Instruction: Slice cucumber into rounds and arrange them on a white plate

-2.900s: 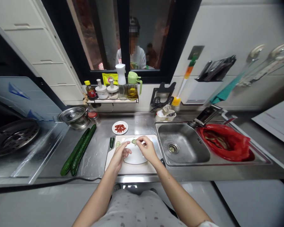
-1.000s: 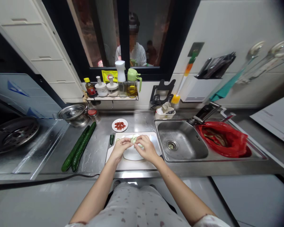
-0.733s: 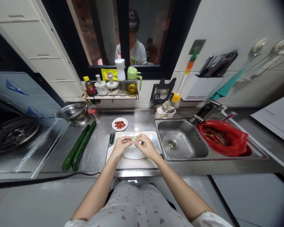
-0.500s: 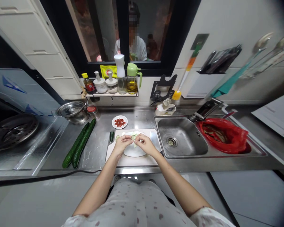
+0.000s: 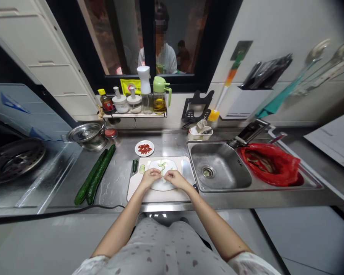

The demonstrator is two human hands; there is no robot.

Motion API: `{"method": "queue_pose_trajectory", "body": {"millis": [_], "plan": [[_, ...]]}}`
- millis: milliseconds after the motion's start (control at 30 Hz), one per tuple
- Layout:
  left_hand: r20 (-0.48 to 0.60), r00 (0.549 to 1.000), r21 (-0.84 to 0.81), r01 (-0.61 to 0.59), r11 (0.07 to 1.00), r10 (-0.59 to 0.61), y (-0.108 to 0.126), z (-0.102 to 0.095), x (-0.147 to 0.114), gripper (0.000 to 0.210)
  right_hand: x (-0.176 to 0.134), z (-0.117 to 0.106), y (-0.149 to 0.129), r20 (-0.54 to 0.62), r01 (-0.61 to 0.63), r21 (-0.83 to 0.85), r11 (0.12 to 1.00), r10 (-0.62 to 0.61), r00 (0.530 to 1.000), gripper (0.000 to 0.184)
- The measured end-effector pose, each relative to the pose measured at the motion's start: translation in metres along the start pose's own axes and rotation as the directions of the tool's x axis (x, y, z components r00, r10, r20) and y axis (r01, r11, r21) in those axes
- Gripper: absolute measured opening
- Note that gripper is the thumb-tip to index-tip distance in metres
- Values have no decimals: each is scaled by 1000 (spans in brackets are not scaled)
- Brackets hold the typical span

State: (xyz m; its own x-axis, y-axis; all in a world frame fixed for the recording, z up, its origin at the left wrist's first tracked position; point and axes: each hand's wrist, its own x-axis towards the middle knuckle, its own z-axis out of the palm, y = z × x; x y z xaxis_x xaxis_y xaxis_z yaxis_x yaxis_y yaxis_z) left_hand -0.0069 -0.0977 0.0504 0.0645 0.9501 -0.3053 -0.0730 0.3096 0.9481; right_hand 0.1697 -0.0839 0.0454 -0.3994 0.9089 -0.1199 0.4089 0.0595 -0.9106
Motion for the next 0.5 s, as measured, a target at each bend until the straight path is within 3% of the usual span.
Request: {"method": "queue_pose_trajectory", "body": {"millis": [133, 300, 500], "plan": [[-4, 1000, 44, 25, 999, -25, -22, 0, 8, 34, -1, 6, 14, 26, -30, -111, 993, 33, 999, 13], [-32, 999, 240, 29, 970, -22, -42, 2, 11, 28, -7, 13, 17, 50, -73, -295, 953, 92, 995, 14], [-56, 998, 579, 46, 814, -16, -45, 5, 7, 36, -15, 19, 7, 37, -146, -533, 833, 196, 980, 19]]}}
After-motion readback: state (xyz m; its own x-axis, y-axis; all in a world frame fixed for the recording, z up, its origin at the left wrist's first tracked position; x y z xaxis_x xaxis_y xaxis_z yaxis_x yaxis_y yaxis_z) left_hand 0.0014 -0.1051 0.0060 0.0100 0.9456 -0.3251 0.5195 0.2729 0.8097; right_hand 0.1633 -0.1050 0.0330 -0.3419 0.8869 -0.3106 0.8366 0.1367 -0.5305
